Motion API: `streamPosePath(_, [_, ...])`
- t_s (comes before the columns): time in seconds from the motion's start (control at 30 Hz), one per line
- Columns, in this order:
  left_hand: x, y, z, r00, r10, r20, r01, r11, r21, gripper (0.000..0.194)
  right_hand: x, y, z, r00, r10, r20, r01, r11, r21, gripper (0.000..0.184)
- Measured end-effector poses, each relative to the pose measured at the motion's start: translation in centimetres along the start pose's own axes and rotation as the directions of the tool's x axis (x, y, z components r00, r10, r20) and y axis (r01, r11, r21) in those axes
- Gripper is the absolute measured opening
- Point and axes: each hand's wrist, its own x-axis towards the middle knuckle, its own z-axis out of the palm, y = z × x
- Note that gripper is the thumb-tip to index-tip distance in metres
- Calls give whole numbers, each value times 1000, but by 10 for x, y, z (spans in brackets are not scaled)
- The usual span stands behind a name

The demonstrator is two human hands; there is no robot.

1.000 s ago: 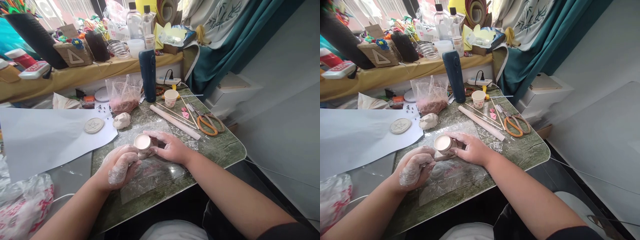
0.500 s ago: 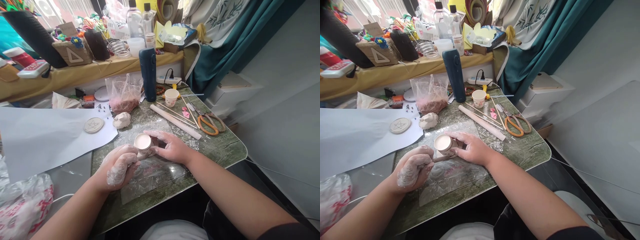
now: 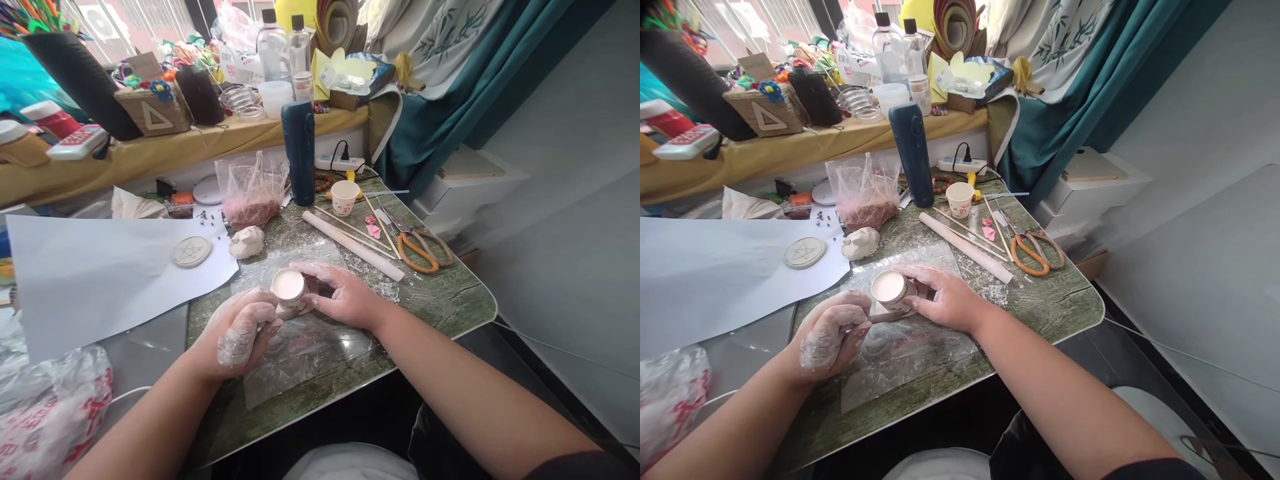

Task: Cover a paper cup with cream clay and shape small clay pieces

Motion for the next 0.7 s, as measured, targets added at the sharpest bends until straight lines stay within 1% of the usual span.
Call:
streamPosePath(0.1, [-4, -1, -1, 1000, 5, -8, -5, 998, -58, 36, 0, 1, 1, 1000, -9, -3, 9, 1000, 2, 62])
streamPosePath(0.2, [-6, -1, -2, 1000, 5, 20, -3, 997, -72, 38, 0, 1, 1, 1000, -15, -13, 15, 1000, 0, 63])
streamPosePath(0.3, [-4, 0, -3, 999, 8, 36, -6, 998, -57, 36, 0, 0, 1, 1000, -14, -17, 14, 1000, -3, 62])
streamPosePath(0.43, [0, 1, -4, 997, 40, 68, -38, 999, -21, 32, 0, 0, 0, 1000, -14, -15, 14, 1000, -3, 62])
streamPosePath(0.57, [1, 0, -5, 995, 15, 103, -14, 1000, -10, 30, 0, 0, 0, 1000, -8, -10, 8, 1000, 3, 62])
streamPosePath(0.63, [1, 0, -5, 995, 10, 103, -9, 1000, -7, 30, 0, -1, 0, 1000, -5, -13, 5, 1000, 2, 62])
streamPosePath(0.7, [2, 0, -4, 996, 26, 80, -27, 1000, 6, 31, 0, -1, 0, 1000, -4, -13, 4, 1000, 6, 62])
